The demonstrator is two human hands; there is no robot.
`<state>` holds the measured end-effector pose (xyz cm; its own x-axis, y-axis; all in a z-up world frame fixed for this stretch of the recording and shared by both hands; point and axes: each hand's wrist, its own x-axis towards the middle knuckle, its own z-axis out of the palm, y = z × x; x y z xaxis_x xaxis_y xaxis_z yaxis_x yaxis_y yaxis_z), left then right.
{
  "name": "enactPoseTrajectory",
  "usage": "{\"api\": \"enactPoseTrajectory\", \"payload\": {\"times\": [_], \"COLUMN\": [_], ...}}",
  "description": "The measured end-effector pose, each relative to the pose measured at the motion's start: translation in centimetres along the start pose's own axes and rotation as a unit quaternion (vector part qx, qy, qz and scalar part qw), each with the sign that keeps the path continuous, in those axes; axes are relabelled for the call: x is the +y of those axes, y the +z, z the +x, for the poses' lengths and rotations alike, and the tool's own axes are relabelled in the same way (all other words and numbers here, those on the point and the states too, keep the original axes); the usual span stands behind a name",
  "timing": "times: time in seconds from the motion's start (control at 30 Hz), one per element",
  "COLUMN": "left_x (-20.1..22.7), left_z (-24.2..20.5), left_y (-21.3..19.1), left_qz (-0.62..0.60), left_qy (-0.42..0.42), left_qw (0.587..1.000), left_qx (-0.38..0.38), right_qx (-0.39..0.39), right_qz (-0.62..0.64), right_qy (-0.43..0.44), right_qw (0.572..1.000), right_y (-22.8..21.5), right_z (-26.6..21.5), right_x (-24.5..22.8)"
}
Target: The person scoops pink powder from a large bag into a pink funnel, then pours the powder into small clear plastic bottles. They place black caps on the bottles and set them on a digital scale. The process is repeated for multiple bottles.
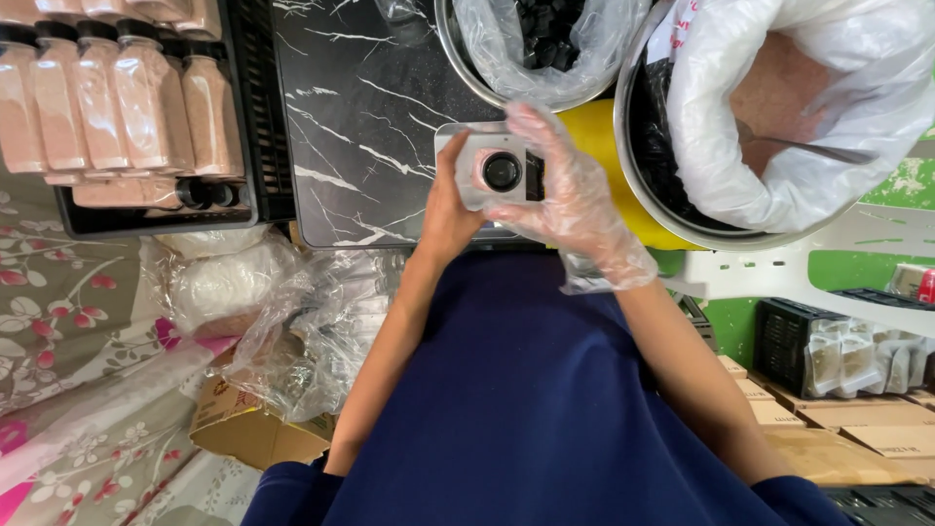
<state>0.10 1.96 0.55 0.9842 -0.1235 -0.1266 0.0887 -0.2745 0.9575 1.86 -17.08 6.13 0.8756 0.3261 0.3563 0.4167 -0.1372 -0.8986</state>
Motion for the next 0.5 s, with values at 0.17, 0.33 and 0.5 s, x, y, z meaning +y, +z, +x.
{"api": "enactPoseTrajectory", "payload": {"times": [0.17, 0.33, 0.5], "left_x": [-2.0, -4.8, -5.4], "left_z": [-1.6, -3.0, -3.4], "left_y": [-3.3, -5.0, -5.6], "left_qz": [0.033, 0.072, 0.068], "left_qy": [-0.034, -0.056, -0.016], "left_qw": [0.998, 0.990, 0.994], "left_qx": [0.046, 0.103, 0.090], "right_qx": [0.030, 0.075, 0.019], "right_qz": [-0.038, -0.069, -0.114], "right_qy": [0.056, 0.069, 0.123], "right_qw": [0.997, 0.992, 0.986], "right_y": [-2.5, -3.6, -3.7], "right_z": [-2.4, -4.9, -4.2], "right_x": [-1.5, -0.5, -3.2]}}
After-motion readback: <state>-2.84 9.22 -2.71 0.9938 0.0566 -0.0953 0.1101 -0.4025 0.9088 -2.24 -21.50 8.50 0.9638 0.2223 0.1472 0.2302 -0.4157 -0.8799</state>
